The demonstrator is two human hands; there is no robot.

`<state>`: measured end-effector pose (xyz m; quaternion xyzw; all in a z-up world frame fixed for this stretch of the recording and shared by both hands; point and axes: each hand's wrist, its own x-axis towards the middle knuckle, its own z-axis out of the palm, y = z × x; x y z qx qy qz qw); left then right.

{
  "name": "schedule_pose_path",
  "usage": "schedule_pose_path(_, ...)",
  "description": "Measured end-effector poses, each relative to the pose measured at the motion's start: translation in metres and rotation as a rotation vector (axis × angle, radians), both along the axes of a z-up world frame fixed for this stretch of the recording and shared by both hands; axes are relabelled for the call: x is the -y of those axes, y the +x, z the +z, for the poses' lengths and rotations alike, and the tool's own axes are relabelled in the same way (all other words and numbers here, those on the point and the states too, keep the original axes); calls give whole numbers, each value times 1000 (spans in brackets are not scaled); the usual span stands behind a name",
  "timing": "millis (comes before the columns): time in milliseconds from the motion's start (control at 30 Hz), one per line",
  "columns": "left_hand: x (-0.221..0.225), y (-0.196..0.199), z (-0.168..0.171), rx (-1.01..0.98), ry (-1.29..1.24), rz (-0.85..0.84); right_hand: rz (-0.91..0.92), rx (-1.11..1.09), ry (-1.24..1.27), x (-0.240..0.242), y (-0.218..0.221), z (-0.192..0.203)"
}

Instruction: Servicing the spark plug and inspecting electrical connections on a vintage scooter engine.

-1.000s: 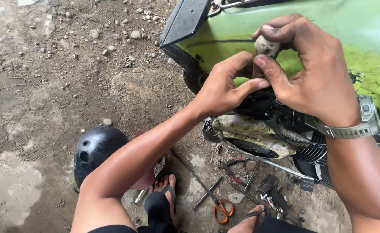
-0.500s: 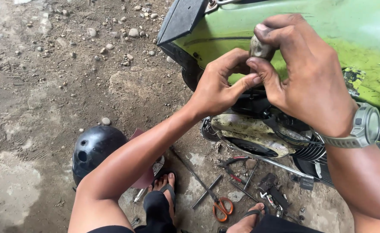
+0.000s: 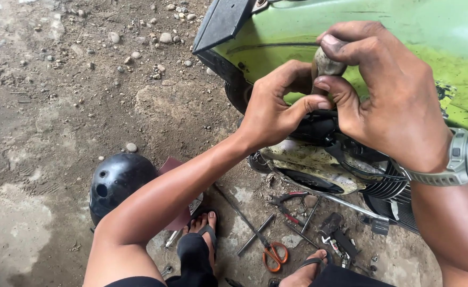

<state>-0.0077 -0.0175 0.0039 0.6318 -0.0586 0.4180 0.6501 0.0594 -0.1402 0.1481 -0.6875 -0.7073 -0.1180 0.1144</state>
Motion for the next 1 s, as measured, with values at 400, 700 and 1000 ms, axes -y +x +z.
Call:
schedule_pose_path(400,-1,-2,4,-45,12,39,5,-2,-2,-8,5,-1)
schedule_pose_path(700,12,0,4,-107,-23,120,-16,44,-52,-7,9,9)
schedule_pose_path(1000,13,-5,5,-127,-95,110,-177,-44,-102,-2,26,-10)
